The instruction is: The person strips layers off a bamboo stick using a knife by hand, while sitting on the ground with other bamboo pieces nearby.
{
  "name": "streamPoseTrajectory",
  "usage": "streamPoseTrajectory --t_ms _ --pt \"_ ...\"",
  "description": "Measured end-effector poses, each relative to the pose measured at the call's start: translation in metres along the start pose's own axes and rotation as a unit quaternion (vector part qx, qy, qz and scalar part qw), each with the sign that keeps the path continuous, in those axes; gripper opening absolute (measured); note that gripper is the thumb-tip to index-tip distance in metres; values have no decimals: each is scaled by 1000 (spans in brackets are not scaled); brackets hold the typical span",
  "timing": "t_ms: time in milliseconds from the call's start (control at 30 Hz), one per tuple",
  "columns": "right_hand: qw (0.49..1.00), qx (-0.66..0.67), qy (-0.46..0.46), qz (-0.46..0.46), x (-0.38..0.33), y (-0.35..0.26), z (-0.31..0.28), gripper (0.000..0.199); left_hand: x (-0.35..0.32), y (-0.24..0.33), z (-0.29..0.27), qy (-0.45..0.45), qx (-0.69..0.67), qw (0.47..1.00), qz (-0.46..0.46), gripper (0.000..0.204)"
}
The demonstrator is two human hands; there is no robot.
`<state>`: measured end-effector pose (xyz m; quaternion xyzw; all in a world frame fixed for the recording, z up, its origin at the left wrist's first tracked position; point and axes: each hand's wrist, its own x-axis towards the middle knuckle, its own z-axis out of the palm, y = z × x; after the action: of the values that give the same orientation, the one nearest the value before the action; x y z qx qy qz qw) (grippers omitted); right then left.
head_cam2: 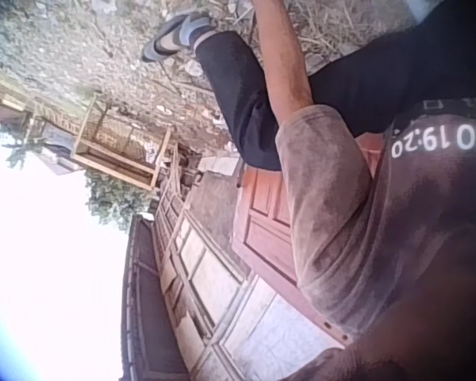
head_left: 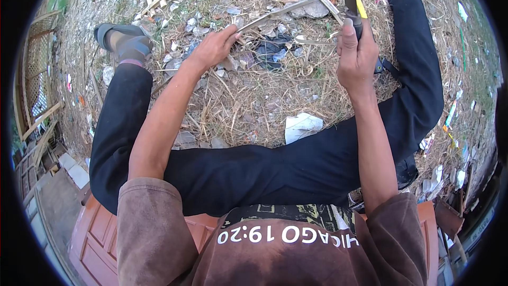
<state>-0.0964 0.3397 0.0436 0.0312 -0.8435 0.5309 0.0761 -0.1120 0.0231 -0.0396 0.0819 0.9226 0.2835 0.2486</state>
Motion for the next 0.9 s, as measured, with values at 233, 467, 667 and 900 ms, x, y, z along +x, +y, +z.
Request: streamPoseTrajectory --t_ms 233,467,667,900 --pt "951 -234 -122 163 -1 13 0 45 4 2 1 39 11 999 3 27" --pt "929 124 -87 336 -14 49 6 45 4 -4 10 30 34 999 5 26" --pt "980 -152 -95 89 -15 51 3 49 3 4 5 43 55 997 18 23" --pt "969 -211 -74 103 -4 7 0 49 -3 6 6 50 57 997 -12 22"
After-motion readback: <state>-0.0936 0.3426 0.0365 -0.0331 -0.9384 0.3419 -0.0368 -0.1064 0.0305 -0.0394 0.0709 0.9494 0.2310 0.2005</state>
